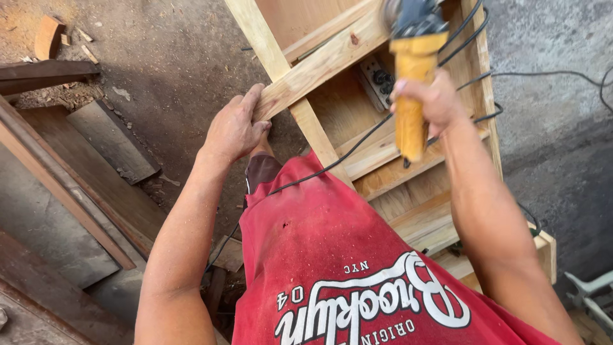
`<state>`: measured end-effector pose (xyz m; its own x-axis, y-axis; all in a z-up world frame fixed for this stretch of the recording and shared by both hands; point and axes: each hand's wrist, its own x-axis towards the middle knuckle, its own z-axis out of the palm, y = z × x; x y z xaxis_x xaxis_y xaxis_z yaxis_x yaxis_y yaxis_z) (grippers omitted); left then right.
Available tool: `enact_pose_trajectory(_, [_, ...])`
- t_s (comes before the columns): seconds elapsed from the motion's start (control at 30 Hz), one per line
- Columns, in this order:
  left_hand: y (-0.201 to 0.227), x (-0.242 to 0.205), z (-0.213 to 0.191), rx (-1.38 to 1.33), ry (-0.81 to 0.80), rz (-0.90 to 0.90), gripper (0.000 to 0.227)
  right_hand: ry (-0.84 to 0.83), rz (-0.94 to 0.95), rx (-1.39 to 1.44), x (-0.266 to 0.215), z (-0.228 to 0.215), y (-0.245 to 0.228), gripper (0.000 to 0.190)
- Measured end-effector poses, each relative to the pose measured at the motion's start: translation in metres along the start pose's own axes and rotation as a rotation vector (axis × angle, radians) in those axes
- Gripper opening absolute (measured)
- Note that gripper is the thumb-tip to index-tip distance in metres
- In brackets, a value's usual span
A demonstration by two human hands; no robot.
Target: The person sands a wooden plank with an angle grinder, then installs metal drawer slides into a wooden cabinet frame using a screwdriver. The person secures the slides to the cabinet interior and aligns them for drawer installation.
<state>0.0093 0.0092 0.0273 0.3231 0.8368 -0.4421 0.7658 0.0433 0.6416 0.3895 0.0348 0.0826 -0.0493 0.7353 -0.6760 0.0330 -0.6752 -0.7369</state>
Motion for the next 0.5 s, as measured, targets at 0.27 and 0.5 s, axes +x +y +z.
enact_pose_trajectory(0.27, [0.003, -0.002, -0.001, 0.008, -0.012, -0.036, 0.075, -0.240, 0.078, -0.149, -0.032, 0.084, 0.046, 0.040])
enact_pose_trajectory(0.5, [0.002, -0.001, -0.001, 0.016, -0.014, -0.015, 0.075, -0.081, 0.028, -0.186, -0.024, 0.072, 0.031, 0.041])
